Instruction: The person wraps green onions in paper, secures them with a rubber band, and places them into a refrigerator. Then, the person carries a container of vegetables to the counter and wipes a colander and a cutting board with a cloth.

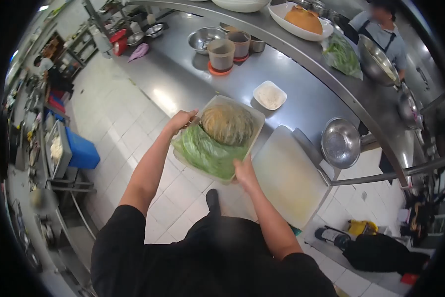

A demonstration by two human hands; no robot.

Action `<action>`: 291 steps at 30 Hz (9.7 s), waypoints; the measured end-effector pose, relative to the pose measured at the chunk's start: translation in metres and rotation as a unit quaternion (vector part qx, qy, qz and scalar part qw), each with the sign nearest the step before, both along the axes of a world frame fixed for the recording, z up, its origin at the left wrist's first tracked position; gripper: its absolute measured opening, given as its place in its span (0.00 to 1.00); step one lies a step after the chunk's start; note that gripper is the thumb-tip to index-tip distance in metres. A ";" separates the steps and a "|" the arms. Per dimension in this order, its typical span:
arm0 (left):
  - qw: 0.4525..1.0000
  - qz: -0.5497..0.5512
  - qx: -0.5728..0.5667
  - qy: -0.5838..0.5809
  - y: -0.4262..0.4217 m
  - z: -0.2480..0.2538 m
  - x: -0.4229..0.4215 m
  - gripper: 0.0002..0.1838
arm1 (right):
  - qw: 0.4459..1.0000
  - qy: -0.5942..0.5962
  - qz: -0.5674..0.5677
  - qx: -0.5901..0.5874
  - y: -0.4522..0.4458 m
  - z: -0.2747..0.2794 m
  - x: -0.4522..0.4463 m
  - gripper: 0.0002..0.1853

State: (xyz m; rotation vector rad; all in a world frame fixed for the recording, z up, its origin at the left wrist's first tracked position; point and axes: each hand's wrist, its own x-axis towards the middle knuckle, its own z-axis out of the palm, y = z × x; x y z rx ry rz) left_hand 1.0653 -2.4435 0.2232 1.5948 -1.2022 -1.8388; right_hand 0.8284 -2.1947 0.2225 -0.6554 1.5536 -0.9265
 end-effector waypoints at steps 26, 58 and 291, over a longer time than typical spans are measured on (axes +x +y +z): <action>0.675 -0.427 -0.301 -0.522 0.133 -0.246 0.334 0.08 | 0.987 0.142 -0.075 -0.001 -0.073 -0.015 0.033 0.16; 0.585 -0.776 -0.223 -0.083 0.583 -0.237 -0.536 0.21 | 0.564 0.675 0.193 0.435 0.801 -0.128 -0.500 0.16; -0.814 -0.551 -0.102 -0.154 -0.025 -0.132 0.650 0.26 | -0.757 -0.510 -0.336 0.232 -0.815 -0.042 0.463 0.26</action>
